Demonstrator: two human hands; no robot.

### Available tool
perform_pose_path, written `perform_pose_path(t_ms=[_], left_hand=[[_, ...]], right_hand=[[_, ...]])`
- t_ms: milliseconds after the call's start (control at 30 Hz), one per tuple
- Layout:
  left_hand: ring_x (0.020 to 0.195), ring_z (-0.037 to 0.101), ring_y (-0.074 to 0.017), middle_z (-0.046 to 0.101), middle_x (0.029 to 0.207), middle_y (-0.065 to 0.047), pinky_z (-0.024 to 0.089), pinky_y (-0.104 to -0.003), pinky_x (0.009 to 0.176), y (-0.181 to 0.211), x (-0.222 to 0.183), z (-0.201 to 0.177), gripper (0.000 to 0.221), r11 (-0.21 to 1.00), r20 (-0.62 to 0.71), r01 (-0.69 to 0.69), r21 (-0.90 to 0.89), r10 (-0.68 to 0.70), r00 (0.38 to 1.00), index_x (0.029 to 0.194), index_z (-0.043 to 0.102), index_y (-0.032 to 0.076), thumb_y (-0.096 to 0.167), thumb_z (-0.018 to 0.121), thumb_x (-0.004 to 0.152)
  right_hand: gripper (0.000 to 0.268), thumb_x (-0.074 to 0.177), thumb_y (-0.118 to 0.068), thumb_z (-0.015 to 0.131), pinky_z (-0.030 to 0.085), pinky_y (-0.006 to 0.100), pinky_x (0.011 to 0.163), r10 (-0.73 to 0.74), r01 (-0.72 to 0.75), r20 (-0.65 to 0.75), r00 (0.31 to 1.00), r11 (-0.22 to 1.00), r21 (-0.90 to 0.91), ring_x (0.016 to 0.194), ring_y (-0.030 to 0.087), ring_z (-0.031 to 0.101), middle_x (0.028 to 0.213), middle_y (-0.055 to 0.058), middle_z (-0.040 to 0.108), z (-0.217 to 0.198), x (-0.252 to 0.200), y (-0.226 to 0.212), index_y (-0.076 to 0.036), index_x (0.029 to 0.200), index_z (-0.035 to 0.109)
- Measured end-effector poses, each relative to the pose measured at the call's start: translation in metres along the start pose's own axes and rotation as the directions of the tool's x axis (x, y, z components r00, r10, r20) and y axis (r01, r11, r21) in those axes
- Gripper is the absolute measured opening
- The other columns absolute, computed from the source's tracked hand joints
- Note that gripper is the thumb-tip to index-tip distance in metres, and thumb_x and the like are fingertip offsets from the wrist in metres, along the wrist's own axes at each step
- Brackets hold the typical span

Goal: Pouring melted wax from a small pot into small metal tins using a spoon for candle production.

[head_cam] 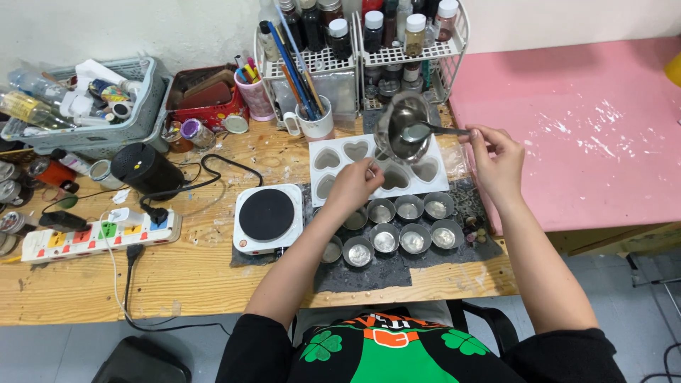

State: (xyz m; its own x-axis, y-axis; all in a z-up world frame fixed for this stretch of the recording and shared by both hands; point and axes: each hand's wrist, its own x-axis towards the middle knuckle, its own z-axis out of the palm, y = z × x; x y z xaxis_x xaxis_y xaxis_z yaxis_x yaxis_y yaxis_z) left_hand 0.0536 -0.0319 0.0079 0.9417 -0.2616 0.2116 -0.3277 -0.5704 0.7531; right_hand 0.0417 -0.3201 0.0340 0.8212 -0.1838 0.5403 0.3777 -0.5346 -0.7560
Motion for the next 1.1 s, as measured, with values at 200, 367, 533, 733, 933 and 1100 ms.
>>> perform_pose_path(t_ms=[200,367,533,733,933,1100], left_hand=[[0.071,0.072,-0.0314,0.072,0.073,-0.016,0.053,-0.042,0.067,-0.012,0.002,-0.044,0.019,0.998,-0.110,0.017,0.069,-0.009,0.994,0.091,0.068,0.002,0.022,0.069,0.089],[0.075,0.071,-0.0346,0.073,0.077,-0.016,0.054,-0.045,0.068,-0.031,-0.005,-0.065,0.019,0.985,-0.202,-0.008,0.170,0.043,0.978,0.088,0.068,0.002,0.021,0.069,0.087],[0.073,0.071,-0.0371,0.073,0.077,-0.017,0.055,-0.049,0.068,-0.045,-0.007,-0.065,0.020,0.929,-0.227,0.062,0.364,0.024,0.974,0.088,0.068,0.003,0.023,0.067,0.090],[0.068,0.070,-0.0384,0.070,0.073,-0.019,0.055,-0.050,0.063,-0.057,-0.005,-0.056,0.019,0.877,-0.227,0.045,0.478,0.074,0.971,0.090,0.067,0.003,0.022,0.066,0.090],[0.066,0.070,-0.0379,0.070,0.071,-0.018,0.055,-0.050,0.062,-0.063,0.000,-0.050,0.020,0.862,-0.219,0.022,0.506,0.104,0.970,0.090,0.066,0.002,0.022,0.066,0.090],[0.067,0.070,-0.0382,0.070,0.071,-0.018,0.055,-0.051,0.062,-0.062,0.000,-0.051,0.020,0.860,-0.211,0.022,0.509,0.100,0.972,0.091,0.066,0.003,0.022,0.067,0.090]], right_hand=[[0.017,0.108,-0.012,0.065,0.050,0.024,0.068,-0.071,0.062,0.070,0.995,0.991,0.120,0.085,0.009,0.069,0.100,0.005,0.078,0.045,0.026,-0.008,-0.004,0.117,0.076],[0.017,0.107,-0.013,0.064,0.055,0.024,0.069,-0.068,0.032,0.140,0.988,0.969,0.245,0.088,0.009,0.073,0.099,0.004,0.076,0.078,0.035,-0.025,-0.004,0.116,0.075],[0.017,0.107,-0.012,0.065,0.052,0.025,0.065,-0.114,0.095,0.168,0.979,0.989,0.115,0.086,0.010,0.072,0.094,0.007,0.079,0.094,0.039,-0.032,-0.002,0.115,0.076],[0.018,0.107,-0.011,0.064,0.059,0.023,0.068,-0.202,0.186,0.139,0.970,0.976,0.116,0.088,0.009,0.072,0.094,0.007,0.078,0.104,0.037,-0.024,-0.001,0.116,0.075],[0.018,0.106,-0.012,0.064,0.055,0.024,0.061,-0.106,0.089,0.164,0.981,0.990,0.106,0.080,0.008,0.072,0.093,0.006,0.079,0.103,0.035,-0.026,-0.002,0.115,0.076],[0.018,0.106,-0.012,0.064,0.054,0.025,0.058,-0.132,0.121,0.154,0.979,0.990,0.078,0.076,0.008,0.069,0.091,0.005,0.079,0.102,0.034,-0.025,-0.002,0.114,0.076]])
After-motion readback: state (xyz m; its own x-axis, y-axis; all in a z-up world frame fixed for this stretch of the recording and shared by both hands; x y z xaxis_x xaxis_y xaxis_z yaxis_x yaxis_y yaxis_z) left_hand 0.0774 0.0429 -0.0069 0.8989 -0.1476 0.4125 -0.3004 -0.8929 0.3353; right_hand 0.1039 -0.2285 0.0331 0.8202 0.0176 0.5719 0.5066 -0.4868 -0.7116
